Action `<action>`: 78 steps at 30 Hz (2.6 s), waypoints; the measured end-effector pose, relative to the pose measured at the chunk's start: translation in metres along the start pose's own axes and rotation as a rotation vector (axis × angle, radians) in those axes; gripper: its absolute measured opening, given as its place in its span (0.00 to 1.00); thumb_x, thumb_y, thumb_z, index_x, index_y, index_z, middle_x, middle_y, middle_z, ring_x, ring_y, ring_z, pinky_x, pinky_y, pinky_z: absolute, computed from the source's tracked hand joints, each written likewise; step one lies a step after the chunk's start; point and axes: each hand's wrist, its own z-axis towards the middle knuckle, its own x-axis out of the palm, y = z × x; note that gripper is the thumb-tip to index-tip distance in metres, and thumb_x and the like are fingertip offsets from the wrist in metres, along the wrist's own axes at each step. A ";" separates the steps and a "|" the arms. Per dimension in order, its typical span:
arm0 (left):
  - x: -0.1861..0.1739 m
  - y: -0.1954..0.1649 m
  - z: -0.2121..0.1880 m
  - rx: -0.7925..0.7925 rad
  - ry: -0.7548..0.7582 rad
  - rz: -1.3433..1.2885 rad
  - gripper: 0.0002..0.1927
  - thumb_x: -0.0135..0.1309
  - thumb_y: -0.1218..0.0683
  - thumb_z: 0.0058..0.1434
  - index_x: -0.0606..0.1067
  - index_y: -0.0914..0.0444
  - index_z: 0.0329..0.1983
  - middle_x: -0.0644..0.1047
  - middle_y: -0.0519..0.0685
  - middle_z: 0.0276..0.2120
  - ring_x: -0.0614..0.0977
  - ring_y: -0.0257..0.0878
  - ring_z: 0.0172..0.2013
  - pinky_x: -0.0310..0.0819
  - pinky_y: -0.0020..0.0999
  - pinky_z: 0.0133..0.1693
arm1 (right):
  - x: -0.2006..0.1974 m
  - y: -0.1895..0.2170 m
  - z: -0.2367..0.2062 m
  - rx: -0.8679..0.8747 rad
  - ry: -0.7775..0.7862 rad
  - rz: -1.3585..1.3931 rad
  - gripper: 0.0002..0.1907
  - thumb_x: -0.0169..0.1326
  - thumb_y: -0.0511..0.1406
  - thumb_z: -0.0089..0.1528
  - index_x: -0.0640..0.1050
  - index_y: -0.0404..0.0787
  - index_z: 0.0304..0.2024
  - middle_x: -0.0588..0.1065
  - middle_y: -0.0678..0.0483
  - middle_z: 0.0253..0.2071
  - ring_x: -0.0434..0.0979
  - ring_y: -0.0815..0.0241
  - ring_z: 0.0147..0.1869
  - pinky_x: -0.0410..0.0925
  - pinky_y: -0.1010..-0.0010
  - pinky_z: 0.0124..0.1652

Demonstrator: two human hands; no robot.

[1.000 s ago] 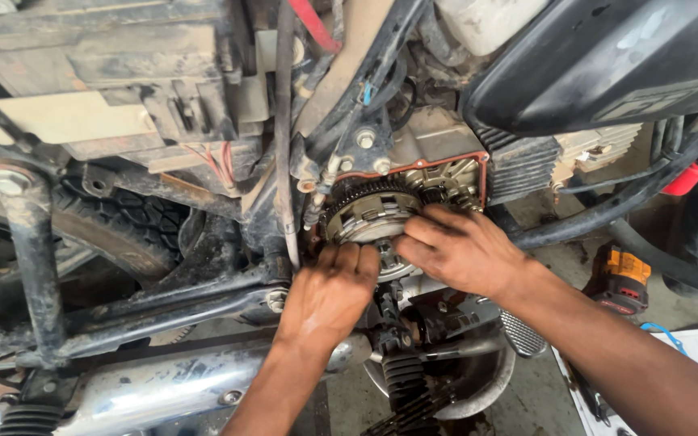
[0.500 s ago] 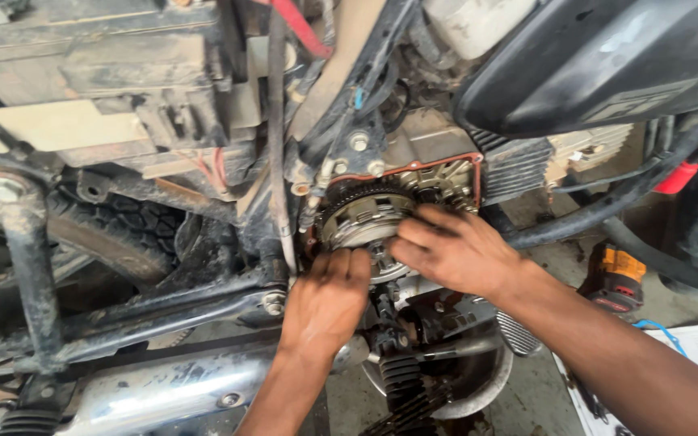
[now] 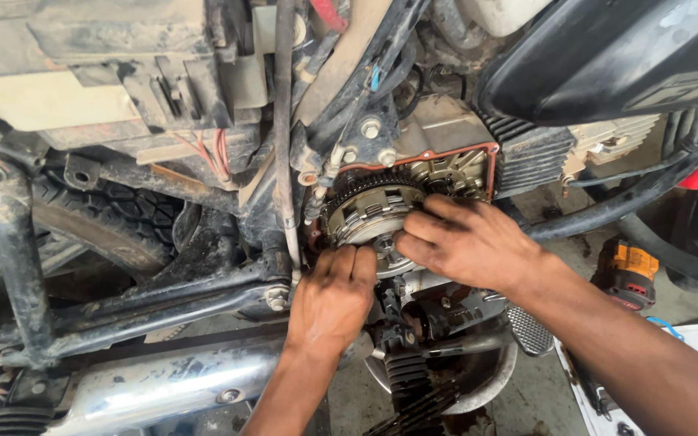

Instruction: The person repeatedly removes and reinstalls the motorcycle clutch assembly. They detach the clutch basket, inspect it, and then attempt to fit it back onto the engine shaft multiple times.

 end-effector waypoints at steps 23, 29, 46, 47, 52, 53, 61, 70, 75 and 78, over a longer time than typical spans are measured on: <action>0.000 -0.001 0.002 0.028 0.037 0.045 0.10 0.54 0.65 0.49 0.71 0.63 0.35 0.78 0.52 0.34 0.83 0.45 0.37 0.82 0.37 0.26 | 0.006 0.007 -0.002 0.056 -0.182 -0.028 0.15 0.60 0.35 0.49 0.76 0.48 0.39 0.68 0.59 0.36 0.75 0.59 0.42 0.74 0.69 0.28; -0.005 0.002 0.008 0.038 0.136 0.048 0.08 0.54 0.64 0.50 0.71 0.63 0.33 0.76 0.51 0.32 0.83 0.45 0.36 0.82 0.38 0.27 | 0.005 -0.001 -0.003 0.029 -0.117 -0.019 0.13 0.60 0.36 0.47 0.74 0.48 0.35 0.68 0.59 0.37 0.76 0.57 0.45 0.74 0.67 0.29; -0.002 0.000 0.002 0.002 0.127 0.025 0.09 0.53 0.63 0.50 0.70 0.63 0.34 0.76 0.51 0.33 0.82 0.46 0.35 0.82 0.39 0.27 | 0.002 0.002 0.001 0.068 -0.055 0.045 0.10 0.58 0.36 0.50 0.74 0.48 0.34 0.69 0.60 0.39 0.77 0.54 0.48 0.75 0.66 0.29; -0.002 0.000 0.003 0.006 0.161 0.041 0.09 0.53 0.64 0.51 0.70 0.63 0.34 0.76 0.52 0.33 0.83 0.46 0.35 0.82 0.38 0.27 | 0.002 0.002 0.001 0.070 -0.047 0.049 0.10 0.58 0.36 0.51 0.75 0.48 0.35 0.69 0.59 0.39 0.77 0.55 0.47 0.75 0.66 0.29; -0.004 0.000 0.004 0.009 0.185 0.032 0.09 0.54 0.65 0.50 0.70 0.64 0.34 0.77 0.53 0.33 0.83 0.47 0.35 0.82 0.39 0.26 | 0.004 0.004 -0.001 0.067 -0.068 0.055 0.12 0.59 0.35 0.49 0.75 0.47 0.36 0.68 0.57 0.37 0.76 0.54 0.44 0.75 0.66 0.28; -0.004 0.000 0.004 0.011 0.163 0.036 0.10 0.54 0.65 0.49 0.70 0.64 0.34 0.77 0.53 0.33 0.83 0.47 0.35 0.82 0.38 0.26 | 0.004 0.005 -0.001 0.072 -0.083 0.070 0.12 0.59 0.35 0.49 0.75 0.47 0.36 0.67 0.57 0.37 0.76 0.54 0.44 0.75 0.66 0.28; -0.008 0.001 0.006 0.021 0.131 0.032 0.08 0.53 0.63 0.51 0.70 0.62 0.34 0.76 0.51 0.31 0.83 0.46 0.35 0.81 0.39 0.26 | 0.000 0.002 0.002 0.109 -0.063 0.128 0.09 0.60 0.36 0.52 0.71 0.47 0.31 0.66 0.58 0.35 0.75 0.56 0.41 0.73 0.63 0.29; -0.013 0.001 0.011 0.085 0.138 0.065 0.07 0.54 0.62 0.50 0.71 0.62 0.33 0.76 0.51 0.31 0.83 0.44 0.35 0.81 0.37 0.27 | 0.018 0.007 -0.010 0.054 -0.287 -0.012 0.15 0.62 0.34 0.52 0.78 0.47 0.42 0.67 0.59 0.38 0.75 0.59 0.43 0.75 0.70 0.31; -0.016 0.000 0.013 0.088 0.151 0.059 0.08 0.54 0.63 0.49 0.72 0.64 0.33 0.76 0.51 0.32 0.83 0.44 0.35 0.82 0.36 0.27 | 0.017 0.006 -0.014 0.048 -0.233 -0.026 0.16 0.62 0.34 0.48 0.79 0.48 0.39 0.68 0.58 0.36 0.75 0.59 0.41 0.73 0.72 0.26; -0.016 -0.002 0.013 0.069 0.164 0.053 0.09 0.55 0.65 0.49 0.72 0.64 0.33 0.77 0.52 0.32 0.83 0.44 0.36 0.82 0.35 0.26 | 0.016 0.008 -0.017 0.053 -0.210 -0.105 0.15 0.61 0.33 0.51 0.80 0.49 0.41 0.66 0.60 0.33 0.74 0.64 0.39 0.72 0.75 0.26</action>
